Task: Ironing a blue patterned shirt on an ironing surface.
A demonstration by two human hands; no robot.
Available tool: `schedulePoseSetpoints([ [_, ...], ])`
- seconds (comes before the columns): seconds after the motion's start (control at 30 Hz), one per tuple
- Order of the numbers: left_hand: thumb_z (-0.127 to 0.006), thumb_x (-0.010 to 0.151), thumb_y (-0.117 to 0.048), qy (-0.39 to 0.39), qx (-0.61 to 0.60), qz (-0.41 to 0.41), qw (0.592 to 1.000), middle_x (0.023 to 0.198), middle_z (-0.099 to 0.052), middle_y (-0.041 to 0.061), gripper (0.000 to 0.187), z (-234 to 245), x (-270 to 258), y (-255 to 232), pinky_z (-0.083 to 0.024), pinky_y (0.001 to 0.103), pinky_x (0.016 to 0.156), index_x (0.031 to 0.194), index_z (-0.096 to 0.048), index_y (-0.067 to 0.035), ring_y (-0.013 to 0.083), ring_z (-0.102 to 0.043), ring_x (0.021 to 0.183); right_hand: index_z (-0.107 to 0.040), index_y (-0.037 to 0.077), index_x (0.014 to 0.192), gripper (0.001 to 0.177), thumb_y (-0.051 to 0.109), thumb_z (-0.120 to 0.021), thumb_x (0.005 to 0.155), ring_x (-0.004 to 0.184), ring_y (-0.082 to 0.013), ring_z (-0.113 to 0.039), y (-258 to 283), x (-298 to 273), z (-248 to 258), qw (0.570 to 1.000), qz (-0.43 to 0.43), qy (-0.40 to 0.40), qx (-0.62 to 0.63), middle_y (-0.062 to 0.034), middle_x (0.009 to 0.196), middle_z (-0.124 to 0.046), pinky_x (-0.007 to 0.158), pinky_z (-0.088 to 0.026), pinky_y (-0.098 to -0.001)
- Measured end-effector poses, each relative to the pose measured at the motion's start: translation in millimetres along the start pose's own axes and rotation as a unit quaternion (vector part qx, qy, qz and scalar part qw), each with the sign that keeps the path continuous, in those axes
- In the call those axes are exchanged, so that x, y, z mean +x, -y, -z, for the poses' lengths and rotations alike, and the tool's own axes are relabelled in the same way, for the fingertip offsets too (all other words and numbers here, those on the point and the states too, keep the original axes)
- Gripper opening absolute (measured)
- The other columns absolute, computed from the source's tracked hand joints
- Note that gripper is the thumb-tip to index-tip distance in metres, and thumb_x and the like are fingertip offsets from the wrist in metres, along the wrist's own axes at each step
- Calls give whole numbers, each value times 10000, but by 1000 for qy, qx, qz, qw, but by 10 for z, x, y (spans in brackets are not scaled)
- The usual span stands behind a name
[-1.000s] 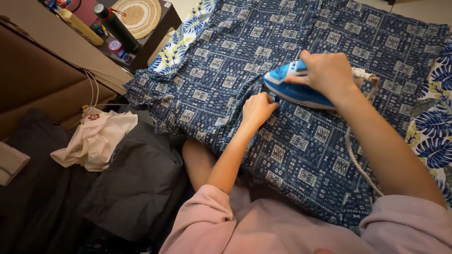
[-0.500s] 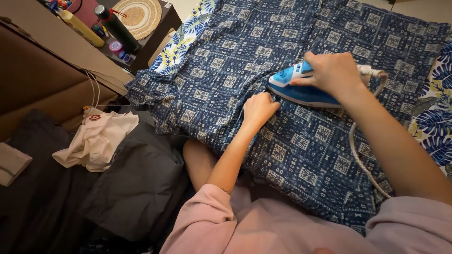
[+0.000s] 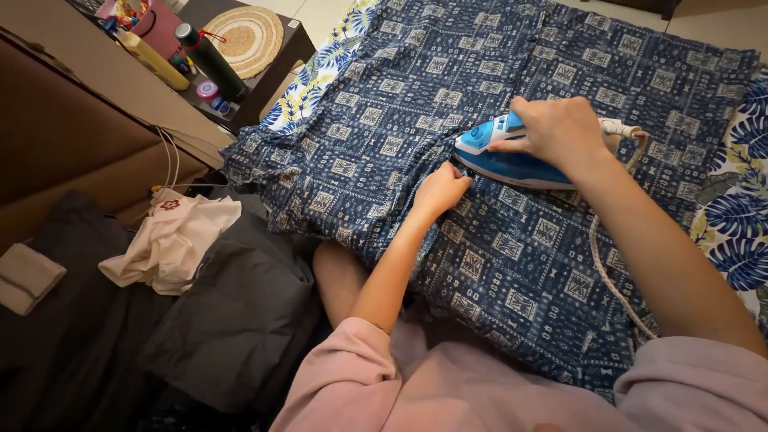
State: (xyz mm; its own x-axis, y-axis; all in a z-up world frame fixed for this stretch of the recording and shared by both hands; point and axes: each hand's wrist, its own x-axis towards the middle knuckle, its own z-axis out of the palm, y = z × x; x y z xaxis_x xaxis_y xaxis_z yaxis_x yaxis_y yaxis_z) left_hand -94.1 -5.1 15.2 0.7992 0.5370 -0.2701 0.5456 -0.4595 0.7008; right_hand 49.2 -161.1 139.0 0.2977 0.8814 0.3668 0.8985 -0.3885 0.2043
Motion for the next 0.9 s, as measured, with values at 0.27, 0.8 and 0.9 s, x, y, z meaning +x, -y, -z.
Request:
schedulePoseSetpoints([
  [0.27,-676,855,-336,-59,40,4,997,1042,-754,148,308,18,16,-75,-534,471,879,1040,-725,-95,355,-701,1028,-648,123,843,720,838,-665,764,548,-183,-662,-1,-4,-5,1000,-6,16,-7,-7,616,-640,479,-471,-322],
  [0.8,-749,790,-329,-121,98,-65,986,797,-742,161,296,26,-229,-196,-566,483,725,767,-733,-34,372,-725,804,-724,164,897,563,721,-645,906,726,-197,-712,-33,153,-146,999,-42,26,23,-6,779,-705,560,-524,-370],
  [0.9,-742,790,-323,-123,79,-59,988,807,-743,166,285,15,-201,-197,-571,485,730,786,-735,-39,379,-726,810,-769,193,949,527,699,-685,830,841,-212,-722,45,283,-131,995,-40,95,7,-11,893,-739,623,-550,-390],
])
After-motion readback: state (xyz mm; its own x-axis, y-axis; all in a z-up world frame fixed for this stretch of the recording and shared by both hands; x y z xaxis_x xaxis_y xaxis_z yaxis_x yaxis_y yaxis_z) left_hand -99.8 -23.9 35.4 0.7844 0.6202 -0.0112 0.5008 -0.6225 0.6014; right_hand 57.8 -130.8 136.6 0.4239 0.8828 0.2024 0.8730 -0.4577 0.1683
